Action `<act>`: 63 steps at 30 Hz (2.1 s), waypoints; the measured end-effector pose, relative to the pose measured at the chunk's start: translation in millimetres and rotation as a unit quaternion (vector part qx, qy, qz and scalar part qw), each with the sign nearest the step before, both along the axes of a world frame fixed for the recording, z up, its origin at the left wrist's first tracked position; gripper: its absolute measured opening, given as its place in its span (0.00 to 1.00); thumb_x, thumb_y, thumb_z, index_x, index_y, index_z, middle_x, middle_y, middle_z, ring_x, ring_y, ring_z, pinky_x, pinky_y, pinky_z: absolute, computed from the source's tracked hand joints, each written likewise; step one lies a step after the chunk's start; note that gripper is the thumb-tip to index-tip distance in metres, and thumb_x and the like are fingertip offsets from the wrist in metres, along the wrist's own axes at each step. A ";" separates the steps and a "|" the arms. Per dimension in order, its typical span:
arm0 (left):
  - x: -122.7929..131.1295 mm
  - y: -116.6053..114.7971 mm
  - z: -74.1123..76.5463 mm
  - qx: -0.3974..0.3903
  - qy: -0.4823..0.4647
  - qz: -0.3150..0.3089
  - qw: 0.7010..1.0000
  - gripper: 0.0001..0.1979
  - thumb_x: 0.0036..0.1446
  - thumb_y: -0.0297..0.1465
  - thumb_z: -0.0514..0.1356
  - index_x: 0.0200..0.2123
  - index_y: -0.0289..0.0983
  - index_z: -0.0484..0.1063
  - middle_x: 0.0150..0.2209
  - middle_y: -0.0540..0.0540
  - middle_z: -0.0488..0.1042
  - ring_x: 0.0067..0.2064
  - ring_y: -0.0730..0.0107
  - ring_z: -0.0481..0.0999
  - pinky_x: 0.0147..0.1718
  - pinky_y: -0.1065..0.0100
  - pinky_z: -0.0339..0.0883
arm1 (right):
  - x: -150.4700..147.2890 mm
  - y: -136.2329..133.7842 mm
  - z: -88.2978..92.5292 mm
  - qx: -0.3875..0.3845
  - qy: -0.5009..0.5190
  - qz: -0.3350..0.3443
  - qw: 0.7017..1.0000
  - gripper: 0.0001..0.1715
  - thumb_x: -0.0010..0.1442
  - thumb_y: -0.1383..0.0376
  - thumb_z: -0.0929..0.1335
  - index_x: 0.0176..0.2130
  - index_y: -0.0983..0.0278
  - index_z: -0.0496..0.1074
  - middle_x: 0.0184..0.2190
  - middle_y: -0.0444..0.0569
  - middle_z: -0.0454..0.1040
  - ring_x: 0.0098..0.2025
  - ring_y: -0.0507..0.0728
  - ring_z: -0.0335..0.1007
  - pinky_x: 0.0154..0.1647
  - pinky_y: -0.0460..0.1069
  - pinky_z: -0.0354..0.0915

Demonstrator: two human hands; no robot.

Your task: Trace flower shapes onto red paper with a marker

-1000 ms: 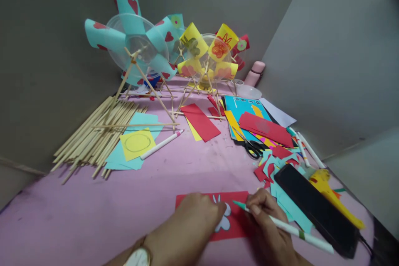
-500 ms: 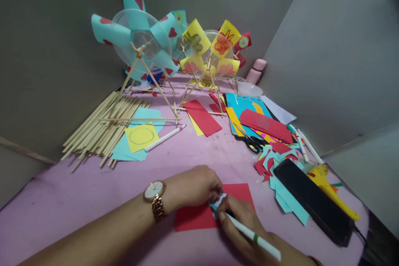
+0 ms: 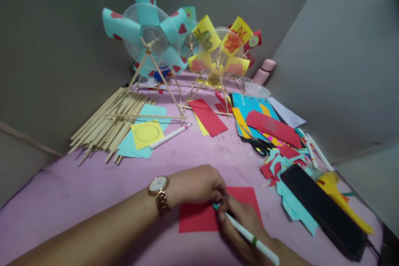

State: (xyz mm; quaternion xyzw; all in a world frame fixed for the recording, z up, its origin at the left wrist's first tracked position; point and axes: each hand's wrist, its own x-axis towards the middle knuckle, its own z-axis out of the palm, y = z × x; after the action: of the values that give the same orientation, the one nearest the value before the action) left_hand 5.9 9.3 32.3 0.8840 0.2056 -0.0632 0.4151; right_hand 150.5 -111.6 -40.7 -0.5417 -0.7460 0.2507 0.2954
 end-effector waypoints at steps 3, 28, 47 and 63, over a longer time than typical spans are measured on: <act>-0.2 1.1 -1.1 -0.003 -0.001 0.000 1.000 0.12 0.54 0.20 0.60 0.34 0.41 0.80 0.27 0.53 0.78 0.27 0.76 0.72 0.30 0.77 0.62 | 0.8 0.0 -2.3 0.003 0.007 -0.009 1.000 0.08 0.59 0.69 0.59 0.30 0.60 0.63 0.20 0.43 0.70 0.18 0.51 0.63 0.19 0.43 0.56; -5.6 -0.5 -8.6 -0.031 -0.033 0.024 0.999 0.12 0.54 0.20 0.60 0.36 0.40 0.79 0.30 0.52 0.80 0.29 0.76 0.75 0.30 0.78 0.63 | -4.6 -0.8 -2.8 0.002 0.048 -0.017 0.999 0.08 0.60 0.66 0.58 0.28 0.59 0.60 0.17 0.39 0.64 0.16 0.50 0.58 0.19 0.44 0.55; -6.9 -0.2 -14.3 -0.057 -0.041 0.036 0.997 0.11 0.55 0.21 0.61 0.39 0.38 0.79 0.33 0.50 0.81 0.32 0.74 0.77 0.32 0.77 0.64 | 5.7 -5.4 -8.2 -0.011 0.065 -0.012 0.998 0.08 0.58 0.66 0.59 0.27 0.59 0.61 0.17 0.40 0.67 0.17 0.50 0.61 0.19 0.43 0.56; -7.4 -0.4 -12.8 -0.068 -0.038 0.036 0.996 0.11 0.56 0.21 0.60 0.40 0.37 0.78 0.33 0.49 0.81 0.32 0.75 0.77 0.32 0.78 0.64 | 6.1 -7.9 0.0 -0.077 0.088 -0.052 0.992 0.08 0.58 0.64 0.58 0.27 0.59 0.59 0.19 0.40 0.66 0.19 0.51 0.61 0.21 0.45 0.55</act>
State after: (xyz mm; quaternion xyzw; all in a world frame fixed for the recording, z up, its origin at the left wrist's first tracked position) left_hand -1.4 9.0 19.5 0.8476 0.2161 -0.0282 0.4838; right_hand 156.6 -119.5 -40.7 -0.5765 -0.6666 0.3386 0.3296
